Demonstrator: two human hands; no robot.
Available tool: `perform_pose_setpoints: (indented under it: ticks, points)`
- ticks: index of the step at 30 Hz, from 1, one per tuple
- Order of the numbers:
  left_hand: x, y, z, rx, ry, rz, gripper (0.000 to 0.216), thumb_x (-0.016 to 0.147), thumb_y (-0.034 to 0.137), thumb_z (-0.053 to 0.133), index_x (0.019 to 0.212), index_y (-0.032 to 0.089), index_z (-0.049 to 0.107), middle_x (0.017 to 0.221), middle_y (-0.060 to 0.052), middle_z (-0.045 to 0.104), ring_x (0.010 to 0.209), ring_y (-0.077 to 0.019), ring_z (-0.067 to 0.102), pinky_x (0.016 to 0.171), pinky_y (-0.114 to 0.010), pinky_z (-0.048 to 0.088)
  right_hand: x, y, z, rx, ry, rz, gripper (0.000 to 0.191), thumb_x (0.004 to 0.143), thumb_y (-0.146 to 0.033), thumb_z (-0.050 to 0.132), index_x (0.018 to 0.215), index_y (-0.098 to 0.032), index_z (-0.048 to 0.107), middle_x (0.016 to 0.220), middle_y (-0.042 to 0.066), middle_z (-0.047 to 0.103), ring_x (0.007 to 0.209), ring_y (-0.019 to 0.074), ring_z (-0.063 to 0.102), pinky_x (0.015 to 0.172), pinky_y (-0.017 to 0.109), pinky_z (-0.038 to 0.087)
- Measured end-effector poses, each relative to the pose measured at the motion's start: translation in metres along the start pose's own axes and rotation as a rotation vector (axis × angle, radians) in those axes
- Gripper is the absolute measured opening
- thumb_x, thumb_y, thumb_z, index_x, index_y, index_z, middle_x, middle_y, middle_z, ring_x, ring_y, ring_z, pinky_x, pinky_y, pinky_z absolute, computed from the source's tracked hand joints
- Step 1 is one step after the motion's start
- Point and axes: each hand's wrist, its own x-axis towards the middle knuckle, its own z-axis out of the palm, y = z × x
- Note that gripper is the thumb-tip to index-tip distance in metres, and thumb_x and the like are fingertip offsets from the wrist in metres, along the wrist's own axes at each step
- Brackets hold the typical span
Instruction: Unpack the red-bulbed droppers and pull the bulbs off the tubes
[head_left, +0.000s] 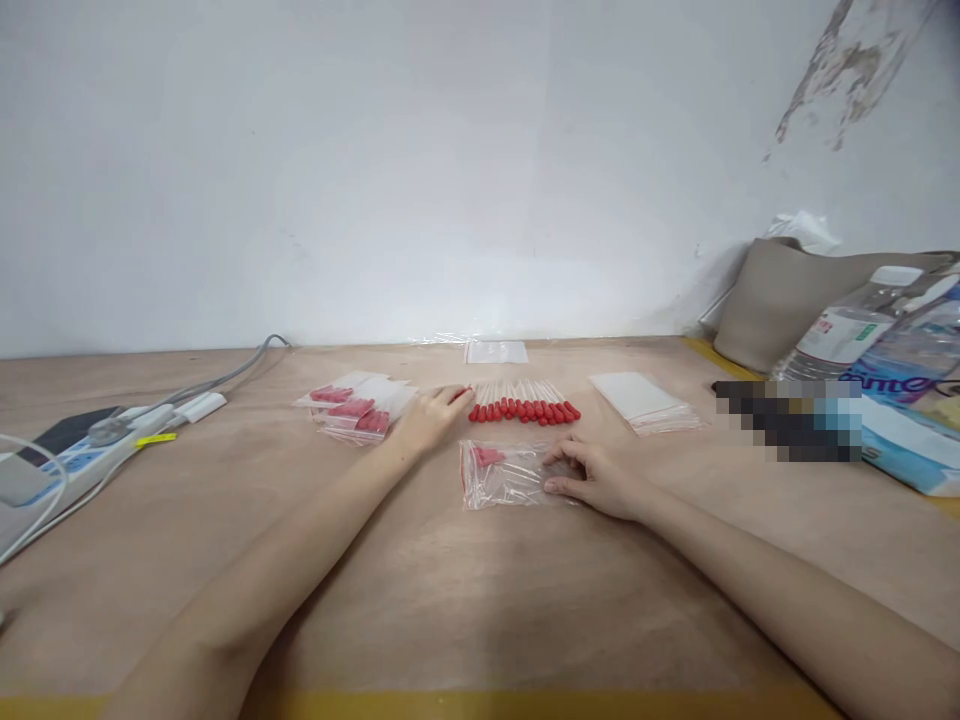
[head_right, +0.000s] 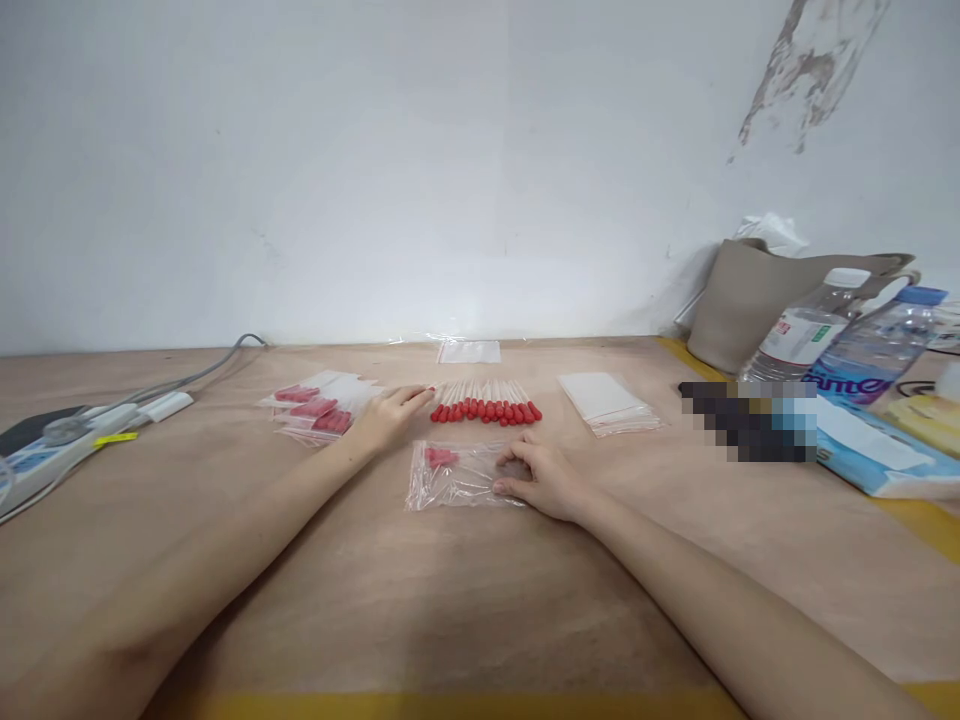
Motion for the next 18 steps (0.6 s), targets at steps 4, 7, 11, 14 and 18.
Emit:
perform_pose_setpoints:
  ticks: [4, 7, 11, 14, 18]
  points:
    - [-0.008, 0.013, 0.003, -0.019, -0.048, -0.074, 0.035, 0.084, 0.015, 0.043, 0.117, 0.027, 0.049, 0.113, -0.005, 0.057, 0.099, -0.0197, 0.056, 0.080, -0.030, 0.044, 0.000, 0.000, 0.000, 0.004, -0.003, -0.003, 0.030, 0.073, -0.043, 0.060, 0.092, -0.020, 0.060, 0.079, 0.001, 0.051, 0.065, 0.0116, 0.047, 0.059, 0.025, 0.038]
    - [-0.011, 0.019, 0.000, -0.086, -0.037, -0.167, 0.035, 0.085, 0.025, 0.045, 0.120, 0.028, 0.046, 0.112, -0.004, 0.058, 0.096, -0.0208, 0.057, 0.075, -0.030, 0.045, 0.001, 0.001, 0.000, 0.005, -0.002, -0.004, 0.030, 0.073, -0.043, 0.060, 0.092, -0.020, 0.061, 0.080, 0.001, 0.051, 0.065, 0.0116, 0.046, 0.059, 0.025, 0.038]
    - [-0.012, 0.022, -0.004, -0.191, 0.002, -0.256, 0.039, 0.081, 0.031, 0.050, 0.120, 0.025, 0.045, 0.114, -0.004, 0.056, 0.097, -0.0214, 0.057, 0.074, -0.031, 0.045, 0.001, 0.001, 0.000, 0.011, 0.004, -0.010, 0.030, 0.072, -0.043, 0.061, 0.091, -0.020, 0.061, 0.079, 0.001, 0.051, 0.064, 0.0115, 0.046, 0.058, 0.024, 0.038]
    - [-0.012, 0.022, -0.004, -0.324, 0.005, -0.333, 0.039, 0.079, 0.031, 0.053, 0.116, 0.021, 0.048, 0.110, -0.005, 0.058, 0.090, -0.0186, 0.059, 0.076, -0.030, 0.046, 0.000, 0.000, 0.000, 0.023, 0.003, -0.011, 0.029, 0.072, -0.042, 0.061, 0.091, -0.020, 0.061, 0.079, 0.001, 0.051, 0.064, 0.0114, 0.046, 0.058, 0.024, 0.038]
    - [-0.016, 0.021, -0.001, -0.426, 0.025, -0.385, 0.040, 0.076, 0.033, 0.056, 0.113, 0.019, 0.048, 0.104, -0.005, 0.058, 0.086, -0.0172, 0.059, 0.074, -0.029, 0.046, 0.001, 0.002, -0.001, 0.028, -0.014, -0.008, 0.030, 0.072, -0.043, 0.061, 0.092, -0.020, 0.061, 0.079, 0.001, 0.050, 0.065, 0.0115, 0.047, 0.058, 0.024, 0.038]
